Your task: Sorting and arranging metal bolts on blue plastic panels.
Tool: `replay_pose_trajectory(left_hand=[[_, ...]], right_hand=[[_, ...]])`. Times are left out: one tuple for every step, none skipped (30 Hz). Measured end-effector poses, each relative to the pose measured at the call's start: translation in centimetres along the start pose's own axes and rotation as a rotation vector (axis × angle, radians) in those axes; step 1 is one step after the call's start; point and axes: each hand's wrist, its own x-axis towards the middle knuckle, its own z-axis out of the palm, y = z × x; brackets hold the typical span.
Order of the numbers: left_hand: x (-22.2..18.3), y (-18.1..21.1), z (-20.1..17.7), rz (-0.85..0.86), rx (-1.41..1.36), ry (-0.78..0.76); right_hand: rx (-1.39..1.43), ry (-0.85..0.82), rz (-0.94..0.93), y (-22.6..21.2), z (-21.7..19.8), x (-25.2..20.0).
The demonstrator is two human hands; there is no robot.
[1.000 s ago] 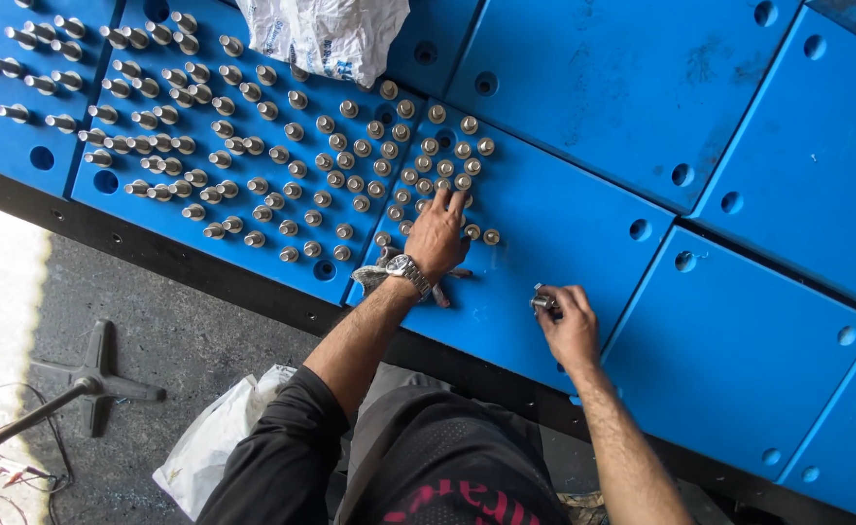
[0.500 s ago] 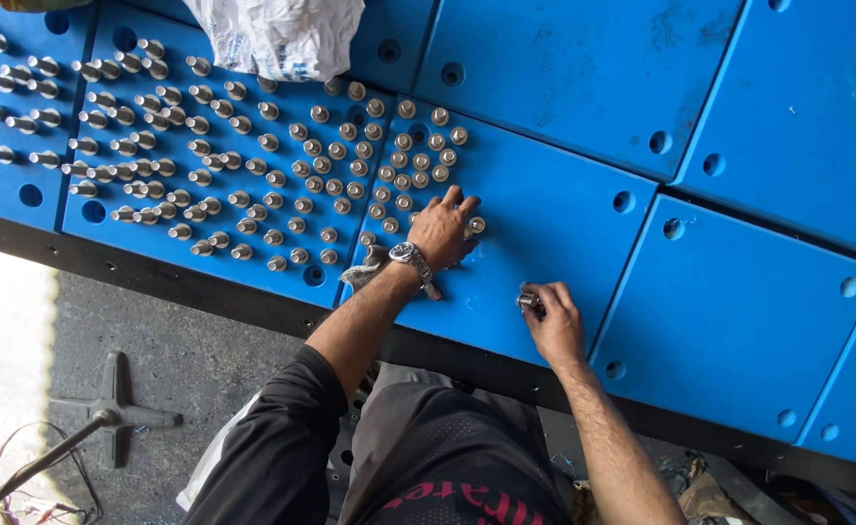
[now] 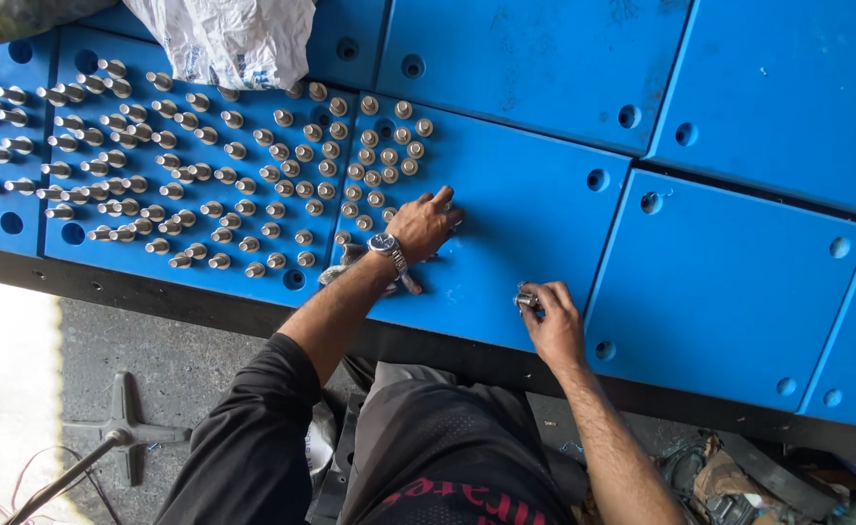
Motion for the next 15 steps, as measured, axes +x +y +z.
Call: replay_pose_trajectory(left_hand=[[0.0, -0.1, 0.0, 0.011, -0.009, 0.012], [-0.1, -0.2, -0.1, 0.022, -0.017, 0.024], [-0.1, -0.2, -0.1, 0.021, -0.011, 0.024], [-0.1, -0.2, 0.0, -0.001, -0.009, 0.015], [0.0, 0.0, 0.2, -0.017, -0.009, 0.003], [0.1, 0.2, -0.5, -0.012, -0.006, -0.001], [0.1, 0.5, -1.1, -0.038, -0.069, -0.002], [0.1, 0.9, -1.8, -0.064, -0.132, -0.003], [0.2, 1.1, -2.1, -0.060, -0.127, -0.007], [0.3, 1.4, -2.4, -0.098, -0.149, 0.000], [0.3, 1.6, -2.7, -0.133, -0.169, 0.005], [0.4, 1.7, -2.5, -0.127, -0.163, -0.001], [0.5, 1.8, -2.2, -0.147, -0.151, 0.015], [0.5, 1.9, -2.0, -0.167, -0.138, 0.032], [0.5, 2.0, -1.5, -0.162, -0.130, 0.029]], right_hand=[[-0.005, 0.008, 0.002, 0.1, -0.1, 0.1], [-0.011, 0.016, 0.003, 0.1, -0.3, 0.1], [-0.005, 0.017, 0.000, 0.5, -0.1, 0.1], [-0.010, 0.011, 0.004, 0.9, 0.0, 0.2], [-0.015, 0.007, 0.014, 1.4, 0.1, -0.1], [-0.011, 0.011, 0.019, 1.5, -0.1, -0.2], [0.007, 0.022, 0.002, 1.6, -0.3, -0.4], [0.025, 0.034, -0.016, 1.8, -0.4, -0.6], [0.031, 0.037, -0.013, 1.9, -0.7, -0.9], [0.033, 0.048, -0.004, 1.9, -1.1, -1.2], [0.036, 0.060, 0.008, 2.0, -1.3, -1.5], [0.043, 0.066, 0.014, 2.5, -1.5, -1.9], [0.058, 0.096, -0.003, 2.9, -1.7, -2.3], [0.073, 0.127, -0.020, 3.4, -2.0, -2.8], [0.080, 0.133, -0.017, 3.6, -2.5, -3.4]])
